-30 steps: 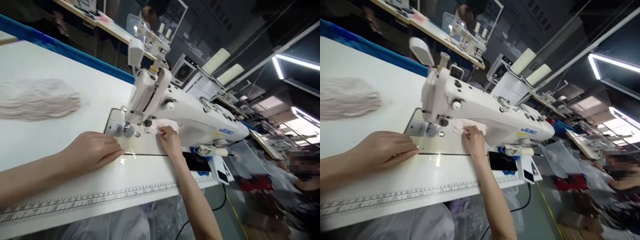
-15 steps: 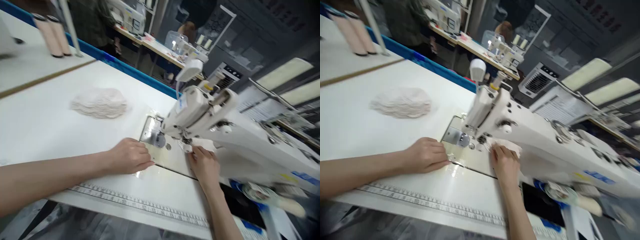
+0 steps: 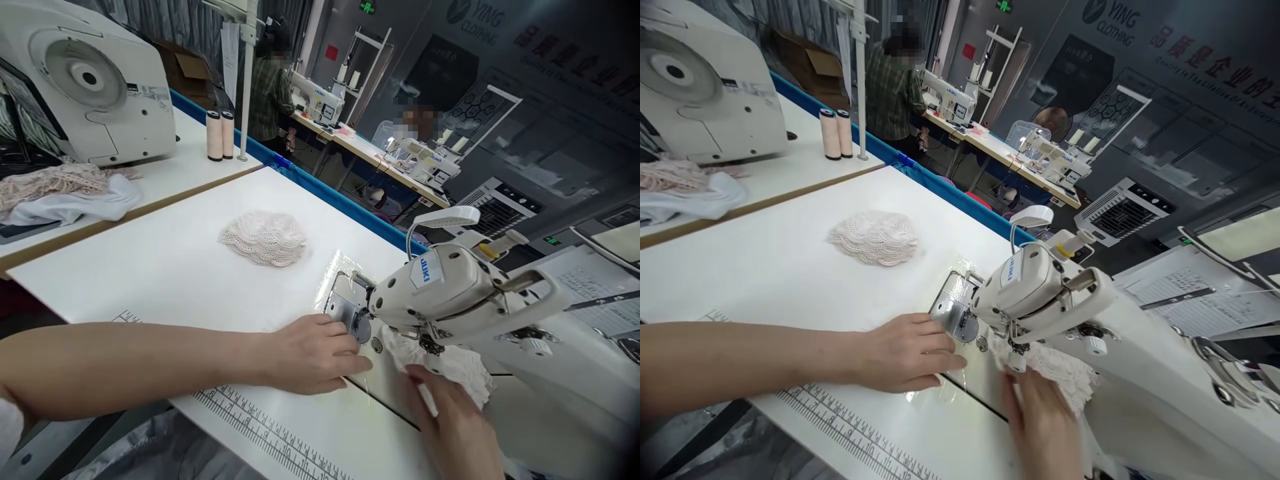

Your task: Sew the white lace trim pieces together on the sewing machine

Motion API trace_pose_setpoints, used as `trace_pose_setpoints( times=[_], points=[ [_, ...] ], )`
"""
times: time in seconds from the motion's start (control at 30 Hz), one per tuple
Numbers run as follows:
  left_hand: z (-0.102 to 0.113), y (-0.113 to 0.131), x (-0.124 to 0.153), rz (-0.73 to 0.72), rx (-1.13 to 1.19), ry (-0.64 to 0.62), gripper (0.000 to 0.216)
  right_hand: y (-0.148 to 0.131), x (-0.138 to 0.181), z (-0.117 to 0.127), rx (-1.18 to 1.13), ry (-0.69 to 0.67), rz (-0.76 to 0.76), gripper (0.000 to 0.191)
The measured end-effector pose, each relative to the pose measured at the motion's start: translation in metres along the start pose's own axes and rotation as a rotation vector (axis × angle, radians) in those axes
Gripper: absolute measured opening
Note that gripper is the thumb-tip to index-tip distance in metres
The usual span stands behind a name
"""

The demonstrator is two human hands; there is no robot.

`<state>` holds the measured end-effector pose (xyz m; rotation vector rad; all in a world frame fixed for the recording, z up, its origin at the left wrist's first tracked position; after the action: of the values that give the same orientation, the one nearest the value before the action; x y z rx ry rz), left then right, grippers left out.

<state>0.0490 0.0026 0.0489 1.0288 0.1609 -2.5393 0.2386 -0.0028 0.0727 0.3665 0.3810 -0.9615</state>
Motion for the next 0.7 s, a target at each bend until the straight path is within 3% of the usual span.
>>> trace_pose_setpoints(
  times=[0.07, 0.23, 0.33, 0.43, 0.47, 0.53, 0.6, 0.7],
  points=[
    [-0.002, -0.001, -0.002, -0.016, 0.01, -0.039, 0.042, -0.03, -0.001, -0.006, -0.27, -0.145, 0.016, 0.021],
    [-0.005, -0.012, 0.003, -0.037, 0.079, -0.112, 0.024, -0.11, 0.01, -0.012, -0.765, -0.423, -0.047, 0.014],
    [-0.001, -0.029, 0.007, 0.097, 0.107, -0.098, 0.026, -0.127, 0.017, -0.014, -1.03, -0.508, -0.188, 0.014],
    [-0.001, -0.039, 0.007, 0.239, 0.135, -0.113, 0.019, -0.109, 0.018, -0.012, -1.012, -0.429, -0.293, 0.016],
    [-0.005, -0.04, 0.008, 0.296, 0.136, -0.156, 0.011, -0.097, 0.017, -0.01, -0.933, -0.366, -0.328, 0.015],
    [-0.012, -0.032, 0.007, 0.341, 0.159, -0.232, 0.019, -0.071, 0.017, -0.007, -0.705, -0.293, -0.407, 0.01],
    [-0.019, -0.02, 0.005, 0.334, 0.212, -0.296, 0.022, -0.053, 0.016, -0.012, -0.552, -0.359, -0.477, 0.019],
    [-0.026, -0.012, 0.003, 0.364, 0.34, -0.343, 0.019, -0.039, 0.008, -0.025, -0.611, -0.491, -0.541, 0.026]
  ],
)
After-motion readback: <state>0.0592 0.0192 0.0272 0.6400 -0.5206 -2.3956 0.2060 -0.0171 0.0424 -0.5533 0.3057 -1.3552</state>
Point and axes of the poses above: each hand's wrist, its own x-axis away from the middle knuckle, its own z-axis out of the back of the hand, y = z × x, the point moved 8 cm from there along -x, towards the middle knuckle, and after that the axes turned 3 degrees about -x, right-handed, at the moved point
